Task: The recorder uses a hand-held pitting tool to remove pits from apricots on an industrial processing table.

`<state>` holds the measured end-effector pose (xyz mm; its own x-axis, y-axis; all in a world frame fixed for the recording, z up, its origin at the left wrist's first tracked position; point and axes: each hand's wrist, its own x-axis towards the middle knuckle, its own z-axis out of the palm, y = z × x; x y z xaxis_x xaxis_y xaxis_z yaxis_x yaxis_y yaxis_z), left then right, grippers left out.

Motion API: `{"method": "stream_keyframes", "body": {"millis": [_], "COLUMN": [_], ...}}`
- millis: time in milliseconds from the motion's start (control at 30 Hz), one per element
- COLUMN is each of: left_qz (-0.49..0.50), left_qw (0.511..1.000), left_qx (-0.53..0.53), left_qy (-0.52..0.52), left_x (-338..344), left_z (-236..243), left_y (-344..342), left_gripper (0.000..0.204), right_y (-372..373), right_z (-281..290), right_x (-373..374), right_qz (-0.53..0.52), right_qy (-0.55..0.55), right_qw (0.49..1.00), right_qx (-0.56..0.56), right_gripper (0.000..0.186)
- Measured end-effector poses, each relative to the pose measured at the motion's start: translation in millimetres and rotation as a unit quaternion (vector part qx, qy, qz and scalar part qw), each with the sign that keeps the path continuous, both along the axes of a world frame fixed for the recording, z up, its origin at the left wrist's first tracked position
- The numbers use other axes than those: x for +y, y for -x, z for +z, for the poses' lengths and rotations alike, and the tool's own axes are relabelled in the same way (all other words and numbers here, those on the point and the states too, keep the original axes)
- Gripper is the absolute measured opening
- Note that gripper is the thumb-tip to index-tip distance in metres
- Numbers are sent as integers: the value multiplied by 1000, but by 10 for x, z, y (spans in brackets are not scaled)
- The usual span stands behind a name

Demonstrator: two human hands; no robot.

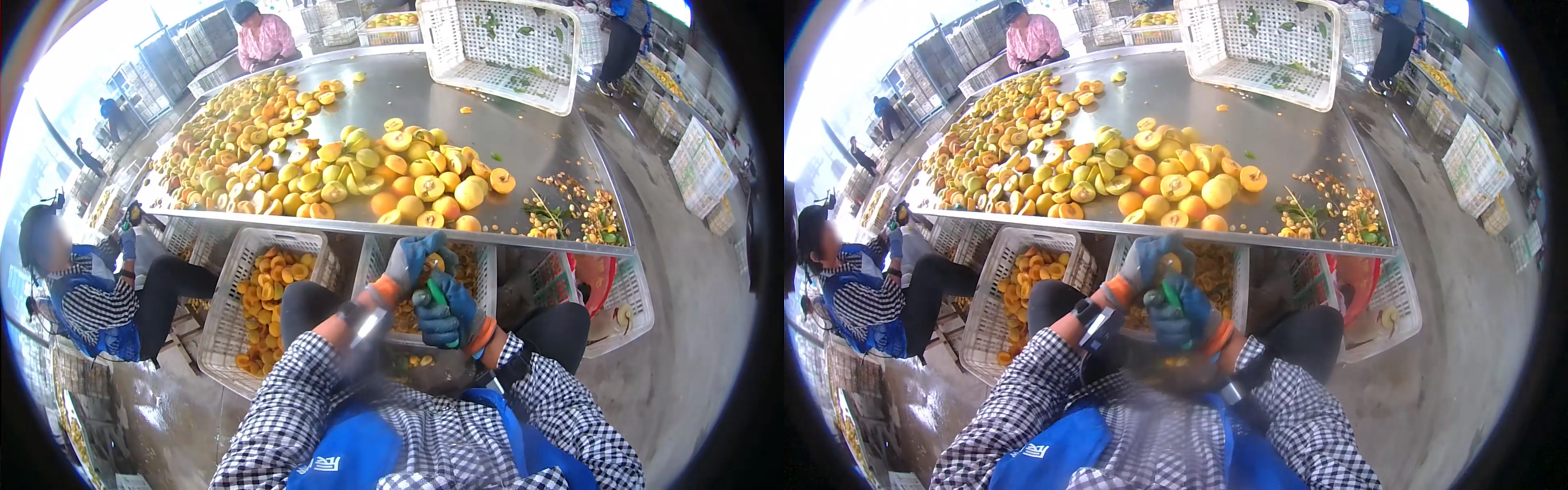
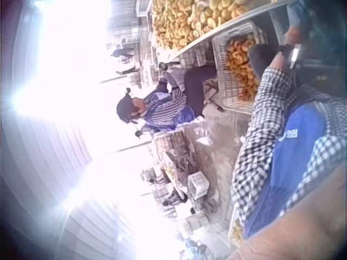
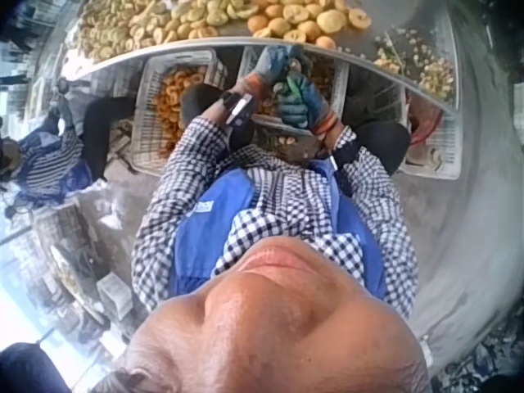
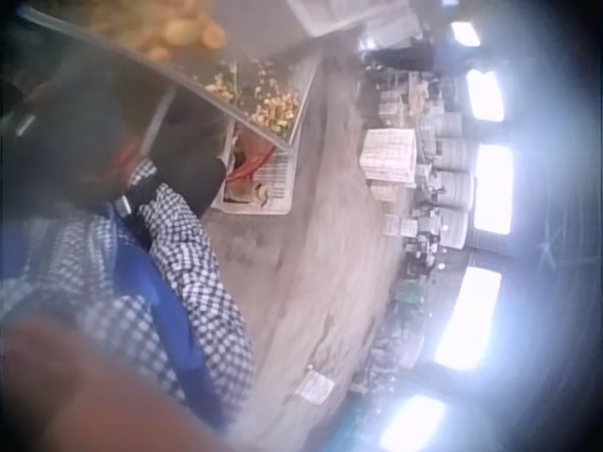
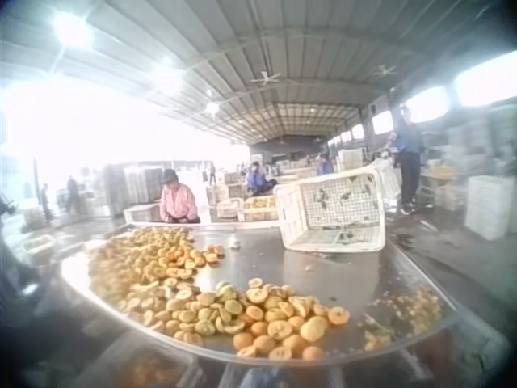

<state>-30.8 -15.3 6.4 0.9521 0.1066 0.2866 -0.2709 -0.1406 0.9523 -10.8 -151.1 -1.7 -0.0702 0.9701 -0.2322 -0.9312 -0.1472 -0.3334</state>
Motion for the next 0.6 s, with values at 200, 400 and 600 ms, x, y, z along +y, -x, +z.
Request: {"method": "stream_keyframes", "body": {"millis": [200,400,600], "left_qz": [-74,180,345], "left_qw": [979,905,777], "left_qx": [144,142,192], "left_qy": [-128,359,-490], "left_x": [196,190,1281], "left_z": [-34,71,544], "left_y": [-21,50,697], "left_gripper": [33,34,25], "right_y": [53,7,-450], "right_z": [-37,12,-431], "right_x": [43,177,20], "right_qz": [57,45,-101], "right_qy": [-36,-143,100], "right_qw": [995,977,630], "right_qx": [75,150,-764], "right_gripper": [49,50,29]}}
